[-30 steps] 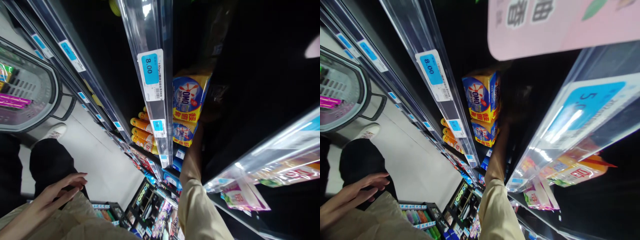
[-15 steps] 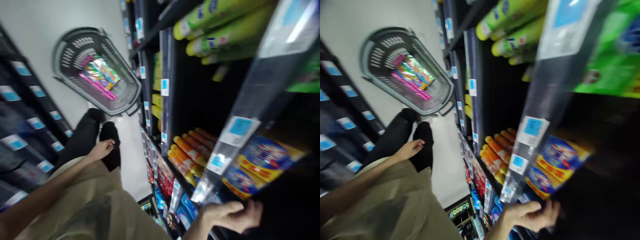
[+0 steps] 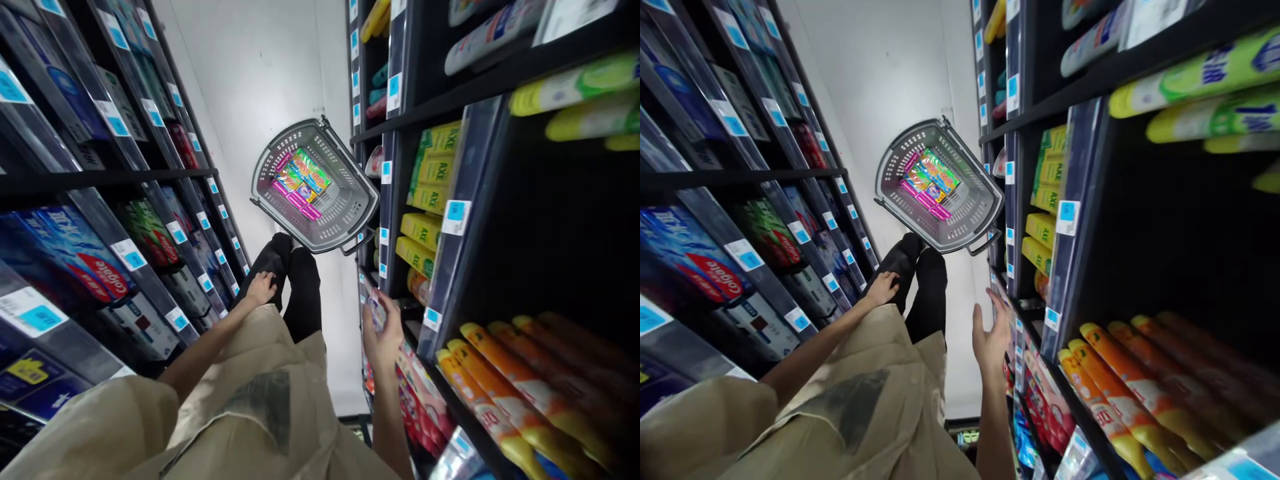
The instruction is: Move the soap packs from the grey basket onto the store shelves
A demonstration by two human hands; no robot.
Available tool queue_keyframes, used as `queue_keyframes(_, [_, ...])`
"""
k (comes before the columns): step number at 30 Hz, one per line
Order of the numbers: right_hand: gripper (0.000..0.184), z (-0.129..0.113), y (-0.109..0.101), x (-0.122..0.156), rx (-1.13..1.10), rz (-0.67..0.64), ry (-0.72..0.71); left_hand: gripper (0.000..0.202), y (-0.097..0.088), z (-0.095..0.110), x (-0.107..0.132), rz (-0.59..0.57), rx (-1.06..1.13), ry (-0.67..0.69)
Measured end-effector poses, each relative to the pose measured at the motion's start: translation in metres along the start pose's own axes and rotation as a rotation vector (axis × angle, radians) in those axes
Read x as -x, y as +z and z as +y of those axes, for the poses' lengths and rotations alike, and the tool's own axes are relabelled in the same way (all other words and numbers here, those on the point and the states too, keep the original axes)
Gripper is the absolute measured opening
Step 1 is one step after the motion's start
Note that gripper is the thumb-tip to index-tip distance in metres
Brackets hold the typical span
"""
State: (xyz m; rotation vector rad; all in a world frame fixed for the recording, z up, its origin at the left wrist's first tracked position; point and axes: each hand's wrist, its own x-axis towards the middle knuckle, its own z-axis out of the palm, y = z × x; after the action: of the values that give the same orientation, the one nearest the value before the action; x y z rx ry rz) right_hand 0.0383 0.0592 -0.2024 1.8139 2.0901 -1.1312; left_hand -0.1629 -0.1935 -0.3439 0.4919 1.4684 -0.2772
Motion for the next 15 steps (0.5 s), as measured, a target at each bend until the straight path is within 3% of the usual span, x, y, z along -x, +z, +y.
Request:
queue_keyframes(2, [0.045, 0.009, 0.023, -0.013, -0.03, -0.175, 0.036, 0.046, 0.001, -0.004, -0.005, -0.015, -0.023, -0.034])
queue_keyframes(5, [0.053, 0.034, 0.062, -0.034, -0.116, -0.336, 0.078, 0.047, 0.003, -0.002, -0.011, -0.033, -0.042, -0.06])
queue_keyframes(11, [0.067, 0.089, 0.158, -0.101, -0.215, -0.524, 0.236, 0.045, 0.0, 0.022, -0.032, -0.044, -0.052, -0.041])
queue_keyframes(15, [0.072, 0.117, 0.231, -0.159, -0.079, -0.588, 0.33, 0.044, -0.004, 0.042, -0.058, -0.008, -0.065, -0.012])
